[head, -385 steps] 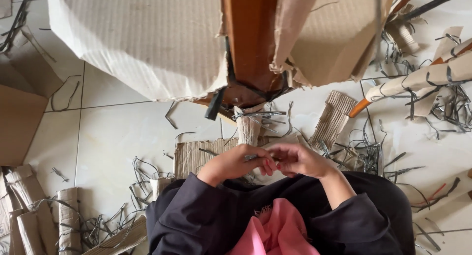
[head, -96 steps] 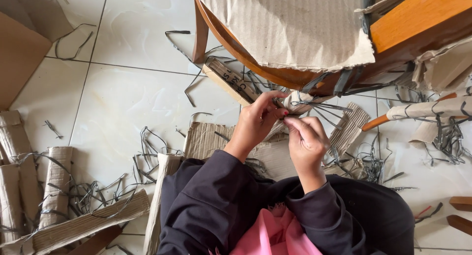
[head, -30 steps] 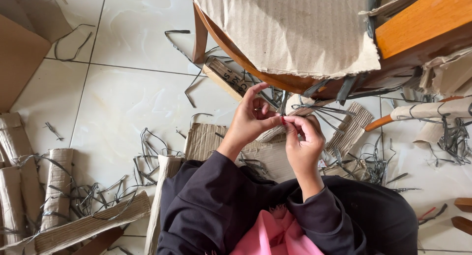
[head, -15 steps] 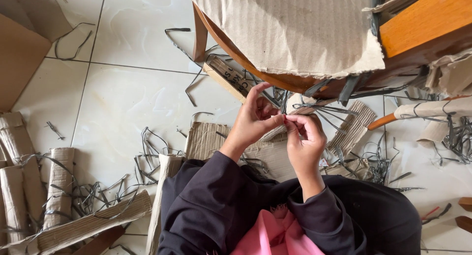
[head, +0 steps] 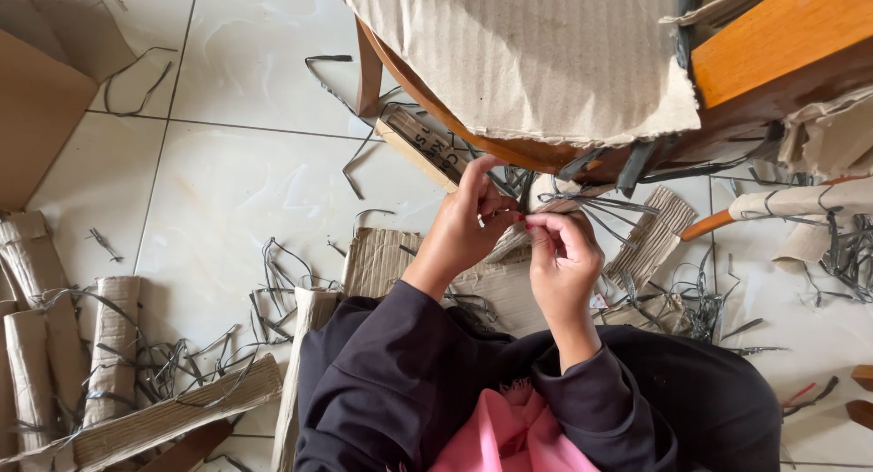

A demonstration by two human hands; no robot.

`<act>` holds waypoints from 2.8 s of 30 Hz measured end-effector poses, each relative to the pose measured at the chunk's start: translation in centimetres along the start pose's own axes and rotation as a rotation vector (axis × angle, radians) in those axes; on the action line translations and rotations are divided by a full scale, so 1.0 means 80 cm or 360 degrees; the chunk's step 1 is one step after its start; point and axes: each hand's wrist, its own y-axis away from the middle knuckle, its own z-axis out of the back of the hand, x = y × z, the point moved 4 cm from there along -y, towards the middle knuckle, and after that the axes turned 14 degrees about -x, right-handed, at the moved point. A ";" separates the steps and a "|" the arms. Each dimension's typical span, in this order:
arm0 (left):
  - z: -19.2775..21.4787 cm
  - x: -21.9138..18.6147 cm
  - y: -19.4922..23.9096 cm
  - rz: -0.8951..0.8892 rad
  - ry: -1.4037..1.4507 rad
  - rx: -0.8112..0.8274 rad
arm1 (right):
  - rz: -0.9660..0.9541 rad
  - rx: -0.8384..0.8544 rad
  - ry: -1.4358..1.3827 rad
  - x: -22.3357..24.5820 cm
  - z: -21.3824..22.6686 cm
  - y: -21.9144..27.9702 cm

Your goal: Wrapping wooden chair legs and backrests with protective cardboard and securing them with plastic ties.

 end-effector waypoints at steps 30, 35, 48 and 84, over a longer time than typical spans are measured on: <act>-0.003 -0.039 0.007 -0.0343 -0.0125 0.0093 | -0.0294 -0.0036 -0.0202 0.005 0.008 -0.004; -0.003 -0.030 0.002 -0.0299 -0.0069 -0.0035 | -0.0335 -0.0048 -0.0238 0.009 0.010 -0.006; 0.023 0.086 0.009 -0.0133 -0.0509 -0.0040 | -0.0250 0.0318 0.0184 -0.050 0.102 -0.001; -0.098 0.236 0.284 0.0105 -0.2214 0.1292 | -0.0910 0.1811 0.0894 -0.191 0.258 0.069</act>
